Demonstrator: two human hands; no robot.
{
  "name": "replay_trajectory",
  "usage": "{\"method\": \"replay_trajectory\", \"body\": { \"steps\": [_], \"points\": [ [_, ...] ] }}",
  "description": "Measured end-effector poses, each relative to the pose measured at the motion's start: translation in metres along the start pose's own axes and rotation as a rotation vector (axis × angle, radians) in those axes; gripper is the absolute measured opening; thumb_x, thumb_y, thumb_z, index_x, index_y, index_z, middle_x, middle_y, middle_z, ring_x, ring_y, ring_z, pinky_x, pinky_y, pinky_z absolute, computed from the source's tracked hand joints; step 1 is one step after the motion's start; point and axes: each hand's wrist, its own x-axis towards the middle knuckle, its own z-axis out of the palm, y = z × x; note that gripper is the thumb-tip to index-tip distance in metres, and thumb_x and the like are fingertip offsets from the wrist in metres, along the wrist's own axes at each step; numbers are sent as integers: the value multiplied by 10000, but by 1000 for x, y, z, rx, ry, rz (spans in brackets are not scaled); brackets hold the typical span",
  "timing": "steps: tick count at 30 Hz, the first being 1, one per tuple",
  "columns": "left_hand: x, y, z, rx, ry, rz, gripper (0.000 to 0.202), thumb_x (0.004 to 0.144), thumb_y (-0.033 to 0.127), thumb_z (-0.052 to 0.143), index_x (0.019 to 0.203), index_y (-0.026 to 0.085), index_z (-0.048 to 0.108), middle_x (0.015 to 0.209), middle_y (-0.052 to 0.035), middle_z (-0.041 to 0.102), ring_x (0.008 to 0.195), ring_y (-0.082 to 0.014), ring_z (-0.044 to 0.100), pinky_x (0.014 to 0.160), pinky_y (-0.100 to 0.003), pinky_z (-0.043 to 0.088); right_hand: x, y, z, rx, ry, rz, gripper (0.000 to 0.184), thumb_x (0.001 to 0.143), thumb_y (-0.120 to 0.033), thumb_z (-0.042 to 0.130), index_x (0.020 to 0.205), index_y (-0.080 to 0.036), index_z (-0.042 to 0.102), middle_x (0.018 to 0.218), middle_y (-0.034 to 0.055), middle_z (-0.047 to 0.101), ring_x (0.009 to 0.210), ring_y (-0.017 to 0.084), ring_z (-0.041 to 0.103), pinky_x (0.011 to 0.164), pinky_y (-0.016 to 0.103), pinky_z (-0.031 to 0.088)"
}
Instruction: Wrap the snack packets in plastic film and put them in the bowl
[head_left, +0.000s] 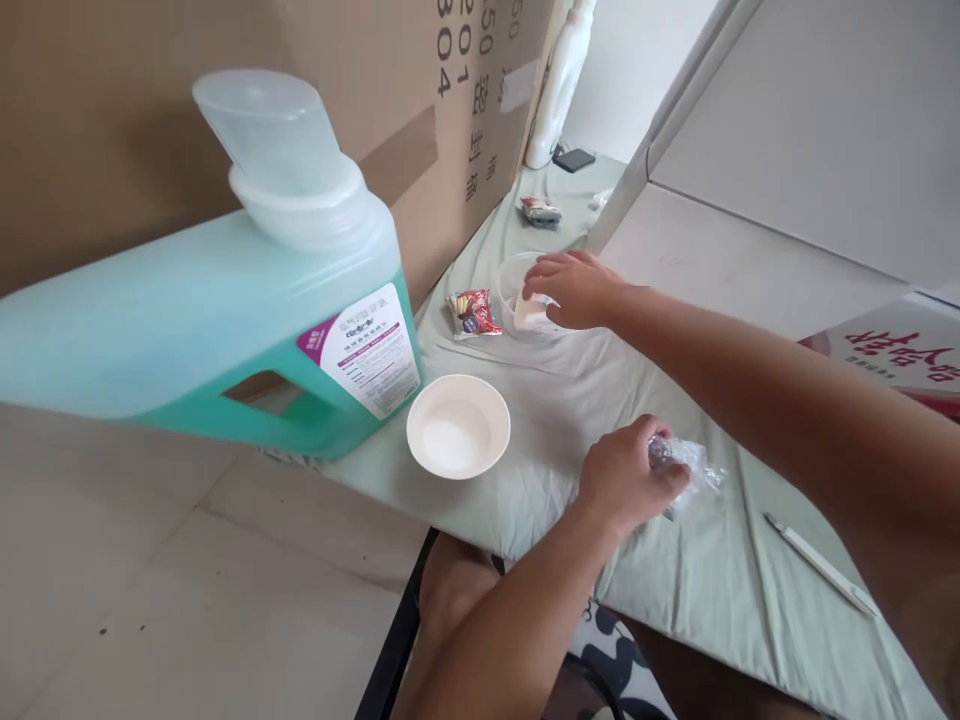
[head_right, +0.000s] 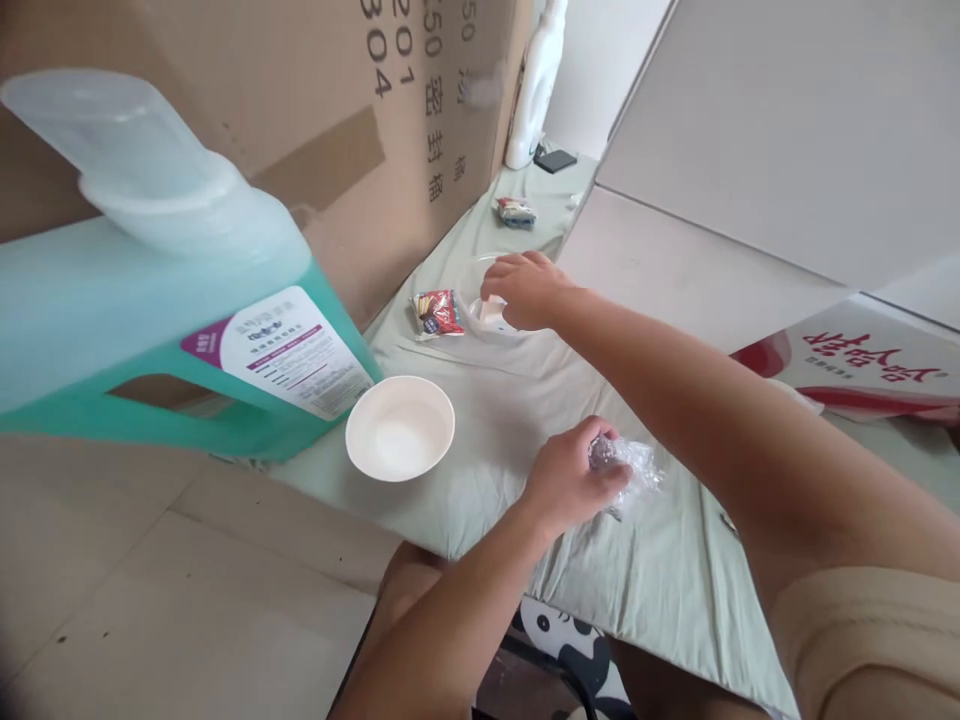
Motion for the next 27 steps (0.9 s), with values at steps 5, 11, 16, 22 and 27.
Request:
{"method": "replay_trajectory", "body": {
  "steps": [5,11,16,22,27],
  "points": [
    [-4,-5,-4,-76,-24,-23,392,761,399,666,1135,283,643,886,10,714,782,-181,646,768,-303,523,-14,8,-33,-50,-33,-44,67,737,-256,767,780,-269,719,864,33,690,1100,300,585,1069,564,359],
    [-14,-4,-9,27,-110,24,468,766,389,641,1221,279,648,1004,-19,734,862,-195,658,816,-308,514,-26,-14,-79,-3,344,235,128,872,-285,593,917,-207,683,882,68,707,890,243,646,868,427,487],
    [-11,-3,1,112,-138,28,453,756,372,627,1201,289,651,1074,-15,738,961,-220,675,844,-311,513,42,-26,-36,17,374,409,232,932,-255,510,1078,-183,676,1113,113,743,1017,271,668,908,398,486],
    [-6,-6,5,174,-132,62,410,770,357,600,1164,270,669,1117,-55,750,1012,-279,693,830,-344,519,78,-22,3,30,196,438,421,876,-193,550,1287,-176,640,1339,150,666,1285,349,570,1059,498,434],
    [-7,-3,-2,187,-162,56,459,819,362,576,1269,282,614,1172,-42,737,1035,-251,695,854,-339,534,19,-37,3,47,105,303,446,939,-406,526,1294,-168,654,1296,151,686,1169,342,635,980,474,481]
  ]
}}
